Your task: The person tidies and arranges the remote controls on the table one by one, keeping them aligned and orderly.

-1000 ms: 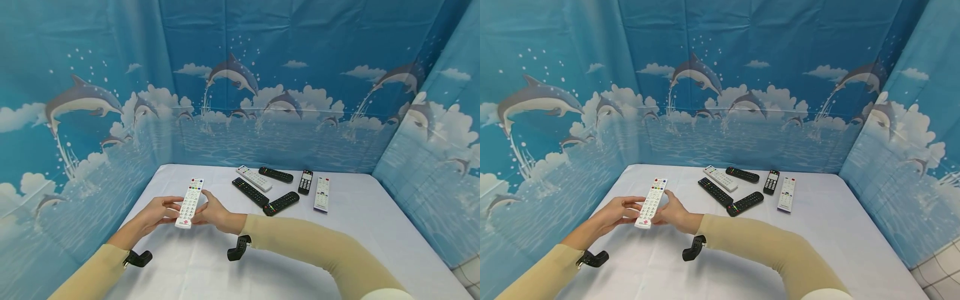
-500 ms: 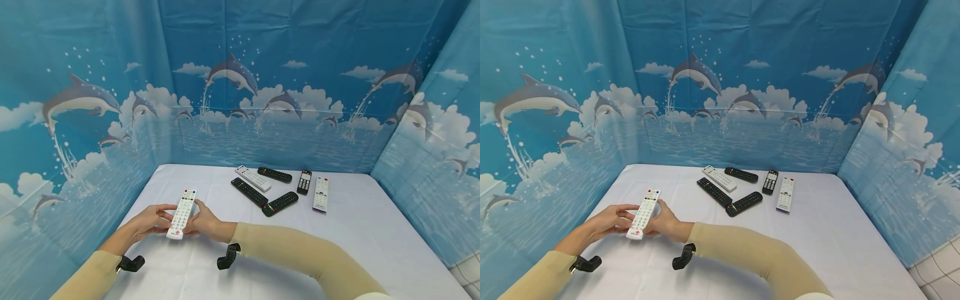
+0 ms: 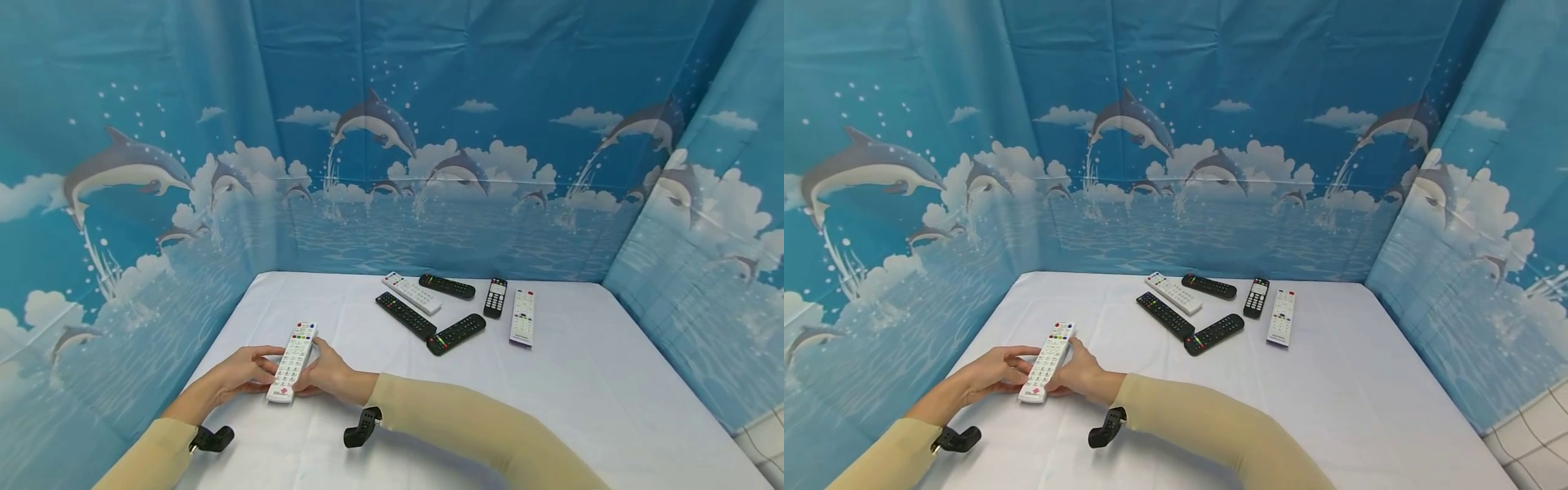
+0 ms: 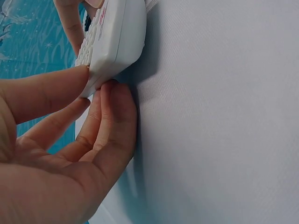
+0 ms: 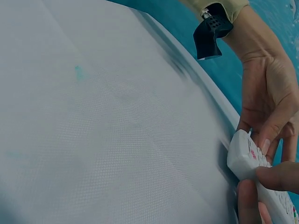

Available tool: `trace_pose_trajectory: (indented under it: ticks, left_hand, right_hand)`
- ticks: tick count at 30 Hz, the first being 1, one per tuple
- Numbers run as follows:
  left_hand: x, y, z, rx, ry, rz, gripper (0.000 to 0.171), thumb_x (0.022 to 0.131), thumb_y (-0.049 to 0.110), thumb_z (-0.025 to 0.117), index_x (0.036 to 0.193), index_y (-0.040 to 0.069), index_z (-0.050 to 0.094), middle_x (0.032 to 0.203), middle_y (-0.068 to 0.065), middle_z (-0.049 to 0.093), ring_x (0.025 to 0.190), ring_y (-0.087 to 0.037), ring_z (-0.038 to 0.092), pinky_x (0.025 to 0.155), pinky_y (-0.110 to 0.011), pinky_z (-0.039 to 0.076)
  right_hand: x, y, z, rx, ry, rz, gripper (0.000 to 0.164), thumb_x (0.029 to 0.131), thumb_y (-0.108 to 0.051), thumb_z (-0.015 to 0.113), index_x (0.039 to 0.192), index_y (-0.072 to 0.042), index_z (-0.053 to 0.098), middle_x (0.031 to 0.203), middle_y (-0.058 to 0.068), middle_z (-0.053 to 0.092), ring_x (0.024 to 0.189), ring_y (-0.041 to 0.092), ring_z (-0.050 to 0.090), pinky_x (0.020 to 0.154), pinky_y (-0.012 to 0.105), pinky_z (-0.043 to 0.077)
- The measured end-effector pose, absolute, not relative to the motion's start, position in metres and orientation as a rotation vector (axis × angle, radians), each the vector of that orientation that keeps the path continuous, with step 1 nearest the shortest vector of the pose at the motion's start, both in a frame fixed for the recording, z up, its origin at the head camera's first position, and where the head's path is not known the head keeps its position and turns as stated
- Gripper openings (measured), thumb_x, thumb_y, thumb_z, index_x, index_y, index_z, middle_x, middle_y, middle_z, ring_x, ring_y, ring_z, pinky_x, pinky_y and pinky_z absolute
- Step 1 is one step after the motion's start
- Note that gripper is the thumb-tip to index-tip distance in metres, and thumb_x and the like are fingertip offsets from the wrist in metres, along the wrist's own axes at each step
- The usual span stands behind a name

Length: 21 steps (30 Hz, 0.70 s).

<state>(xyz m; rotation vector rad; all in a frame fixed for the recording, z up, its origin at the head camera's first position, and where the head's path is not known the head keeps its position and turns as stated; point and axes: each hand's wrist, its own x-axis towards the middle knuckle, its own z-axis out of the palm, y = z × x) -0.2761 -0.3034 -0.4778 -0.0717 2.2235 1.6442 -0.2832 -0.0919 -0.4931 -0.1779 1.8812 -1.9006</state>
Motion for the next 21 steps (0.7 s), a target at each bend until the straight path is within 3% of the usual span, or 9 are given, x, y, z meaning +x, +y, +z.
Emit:
trace_pose_trajectory:
  ticks: [21]
  left_hand:
    - [-0.2741,-0.3048,-0.4801,-0.062,2.183,1.649,0.07,0.083,-0.011,0.065,0.149,-0.002,0.044,0.102,-0.019,0.058,0.092,-0.029,0.061,0.077,-0.041,0.057]
  right_hand:
    - [-0.2828,-0.0926,-0.4957,-0.23,2.051,-1.782,0.112,0.07,0.015,0.082,0.159,-0.002,0.017,0.082,0.014,0.066,0.063,0.024,0.069,0.06,0.033,0.061]
